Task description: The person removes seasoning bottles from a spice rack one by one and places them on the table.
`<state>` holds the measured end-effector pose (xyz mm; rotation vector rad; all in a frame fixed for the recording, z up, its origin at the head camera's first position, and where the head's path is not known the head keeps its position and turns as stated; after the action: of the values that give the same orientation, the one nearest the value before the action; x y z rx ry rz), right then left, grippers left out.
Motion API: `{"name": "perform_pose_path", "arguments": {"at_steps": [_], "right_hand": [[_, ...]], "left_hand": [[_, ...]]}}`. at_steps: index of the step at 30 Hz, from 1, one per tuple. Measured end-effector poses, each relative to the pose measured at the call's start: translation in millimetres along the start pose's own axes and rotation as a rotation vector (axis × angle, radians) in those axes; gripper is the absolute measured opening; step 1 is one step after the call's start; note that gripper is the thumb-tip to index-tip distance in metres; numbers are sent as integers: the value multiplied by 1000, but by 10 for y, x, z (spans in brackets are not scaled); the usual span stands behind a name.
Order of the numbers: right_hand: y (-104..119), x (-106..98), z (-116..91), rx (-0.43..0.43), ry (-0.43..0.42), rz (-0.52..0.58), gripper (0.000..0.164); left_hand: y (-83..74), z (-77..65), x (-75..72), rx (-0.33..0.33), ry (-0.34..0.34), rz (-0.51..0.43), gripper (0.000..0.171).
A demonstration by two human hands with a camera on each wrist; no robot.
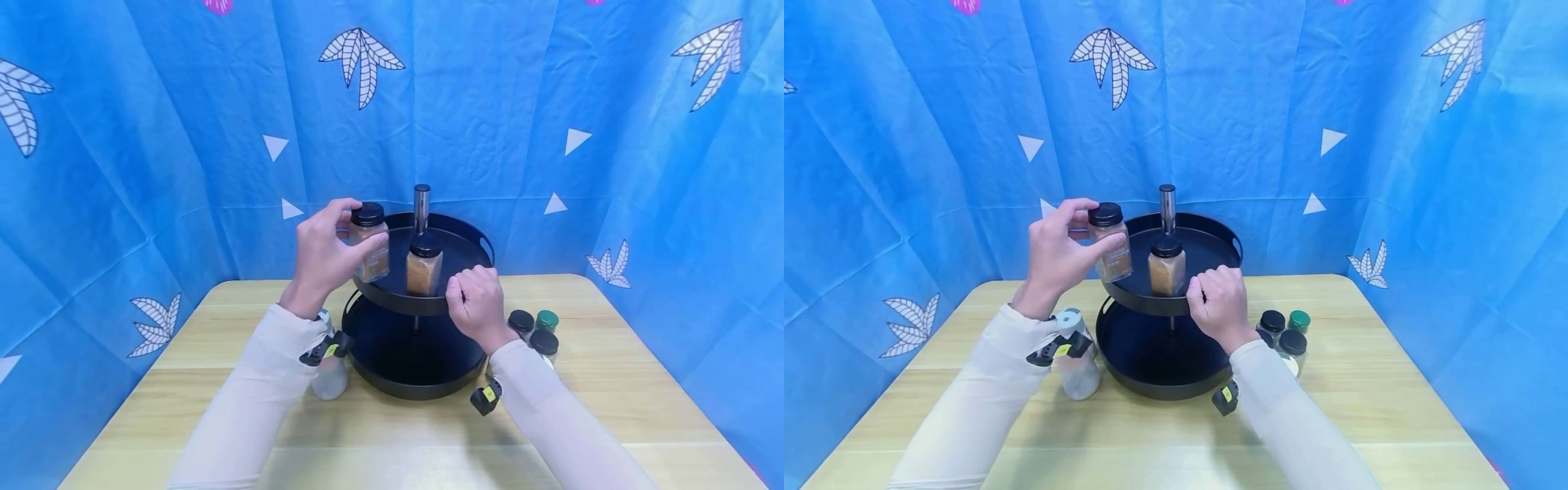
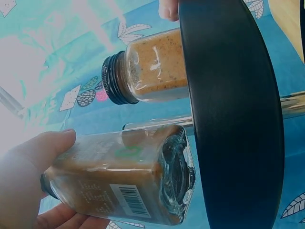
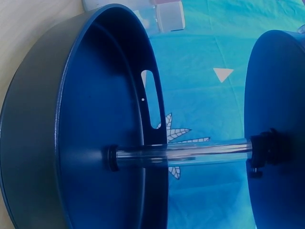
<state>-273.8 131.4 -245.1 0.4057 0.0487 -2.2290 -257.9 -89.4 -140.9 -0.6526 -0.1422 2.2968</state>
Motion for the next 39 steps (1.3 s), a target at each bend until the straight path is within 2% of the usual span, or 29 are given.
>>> {"name": "perform_pose_path", "arguments": {"at_steps": [14,22,28,39], "right_hand": [[15,10,-8,9,11,11,38],[39,-8,8,-49,-65,-2,37],[24,-17,16,-35,-43,4,37],[30,-14,10,-54,-53,-2,37]], "left_hand": [[43,-76,-166,-24,-48,-6,51],[94,-114,-238,-18,-62,9,52],[119,-150,-267,-14,-72,20,52],[156,-242,-319,-17,-71,30,52]]}}
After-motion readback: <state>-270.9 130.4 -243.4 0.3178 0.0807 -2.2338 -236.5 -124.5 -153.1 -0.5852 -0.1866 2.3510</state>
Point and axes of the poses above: each hand's wrist, its own z-axis towards the middle knuckle, its own x-axis out of the palm, y = z × x, the point moved 6 cm from there along z, towards the middle knuckle, and after that the axes turned 4 degrees about z, right-handed, at the moved point
